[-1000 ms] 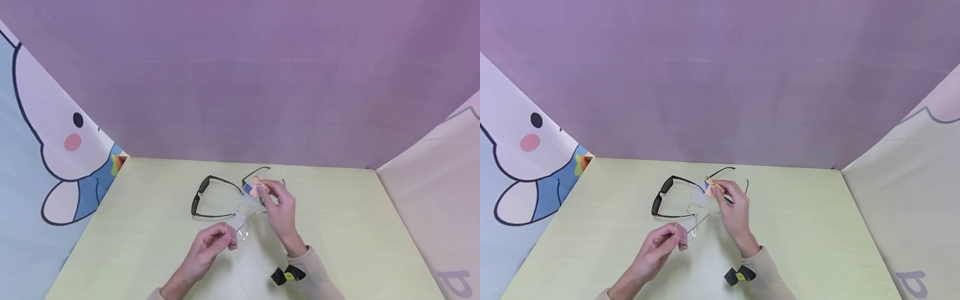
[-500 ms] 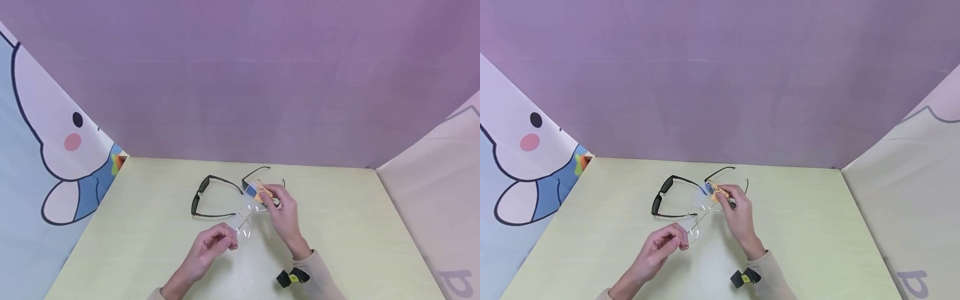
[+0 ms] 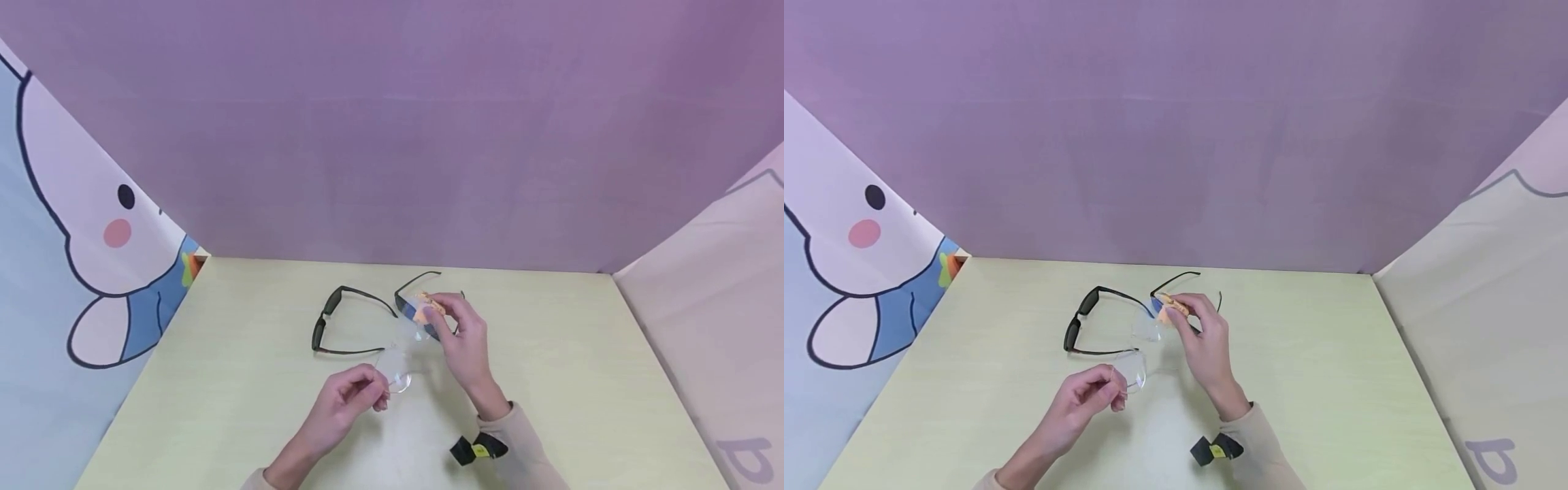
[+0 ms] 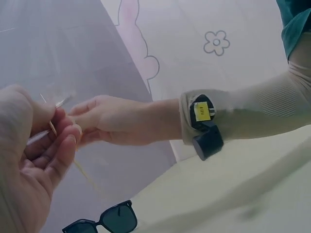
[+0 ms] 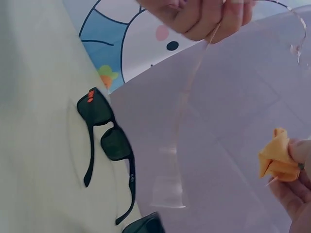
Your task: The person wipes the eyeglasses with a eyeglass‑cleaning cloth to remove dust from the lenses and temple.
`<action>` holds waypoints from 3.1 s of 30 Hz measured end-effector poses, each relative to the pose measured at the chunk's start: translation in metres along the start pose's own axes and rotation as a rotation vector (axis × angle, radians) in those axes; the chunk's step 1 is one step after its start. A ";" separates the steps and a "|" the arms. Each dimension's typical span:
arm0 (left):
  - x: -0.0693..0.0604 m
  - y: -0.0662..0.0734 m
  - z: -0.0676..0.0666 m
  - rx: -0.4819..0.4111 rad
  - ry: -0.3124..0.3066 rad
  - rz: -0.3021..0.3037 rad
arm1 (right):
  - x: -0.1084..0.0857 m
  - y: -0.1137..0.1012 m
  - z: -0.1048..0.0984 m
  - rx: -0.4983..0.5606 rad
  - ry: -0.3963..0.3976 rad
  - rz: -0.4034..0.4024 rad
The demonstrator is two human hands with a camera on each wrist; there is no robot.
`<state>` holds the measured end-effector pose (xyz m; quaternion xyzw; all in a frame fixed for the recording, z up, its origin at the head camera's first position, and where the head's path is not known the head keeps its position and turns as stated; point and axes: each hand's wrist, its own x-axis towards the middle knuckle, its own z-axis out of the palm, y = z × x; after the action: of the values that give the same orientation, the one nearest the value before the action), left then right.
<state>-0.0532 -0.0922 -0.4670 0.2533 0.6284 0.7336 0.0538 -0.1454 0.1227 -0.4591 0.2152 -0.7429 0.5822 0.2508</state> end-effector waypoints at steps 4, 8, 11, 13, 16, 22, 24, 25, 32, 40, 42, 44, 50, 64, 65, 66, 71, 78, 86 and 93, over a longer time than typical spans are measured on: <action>-0.002 -0.005 0.002 -0.002 -0.003 -0.029 | 0.006 -0.009 -0.001 0.039 0.000 -0.037; -0.003 -0.004 0.001 0.014 0.010 0.017 | 0.011 -0.016 -0.001 0.091 0.006 -0.078; -0.004 0.000 -0.001 0.006 0.019 0.055 | 0.011 -0.016 0.000 0.122 0.011 -0.086; -0.004 0.002 -0.003 0.000 0.014 0.086 | 0.009 -0.013 0.001 0.128 0.006 -0.079; -0.004 0.005 -0.005 -0.020 -0.006 0.117 | 0.004 -0.009 0.002 0.129 -0.023 -0.037; -0.004 0.006 -0.007 -0.031 -0.033 0.135 | -0.008 -0.002 0.004 0.124 -0.073 0.082; -0.005 0.005 -0.007 -0.026 -0.030 0.137 | -0.011 0.000 0.004 0.107 -0.095 0.125; -0.006 0.005 -0.008 -0.024 -0.028 0.139 | -0.012 0.001 0.004 0.101 -0.109 0.146; -0.007 0.003 -0.009 -0.006 -0.026 0.141 | -0.020 0.007 0.003 0.067 -0.170 0.223; -0.008 0.002 -0.011 0.021 -0.021 0.159 | -0.021 0.010 -0.003 0.016 -0.257 0.281; -0.008 0.001 -0.011 0.015 -0.021 0.155 | -0.021 0.009 -0.004 -0.012 -0.248 0.281; -0.008 0.001 -0.010 0.007 -0.021 0.146 | -0.021 0.009 -0.004 -0.037 -0.231 0.273; -0.006 0.001 -0.007 0.003 -0.032 0.119 | -0.019 0.007 -0.004 -0.052 -0.182 0.195; -0.007 -0.001 0.000 0.027 0.002 0.042 | 0.005 -0.021 -0.007 0.178 -0.058 0.000; -0.007 -0.001 0.000 0.024 0.004 0.042 | 0.004 -0.021 -0.007 0.184 -0.054 0.001; -0.007 -0.002 0.000 0.024 0.003 0.053 | 0.003 -0.020 -0.007 0.188 -0.051 0.008; -0.008 -0.001 0.000 0.026 0.008 0.110 | -0.003 -0.014 -0.005 0.172 -0.076 0.042; -0.006 0.001 0.001 0.007 0.017 0.147 | -0.012 -0.003 -0.004 0.107 -0.131 0.130; -0.012 -0.004 0.000 -0.016 0.067 0.101 | -0.025 0.013 -0.013 -0.024 -0.257 0.193; -0.016 -0.003 -0.006 0.025 0.088 0.080 | -0.030 0.021 -0.022 -0.077 -0.270 0.173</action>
<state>-0.0429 -0.1029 -0.4752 0.2466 0.6284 0.7377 -0.0062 -0.1322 0.1496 -0.4896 0.2170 -0.8074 0.5384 0.1056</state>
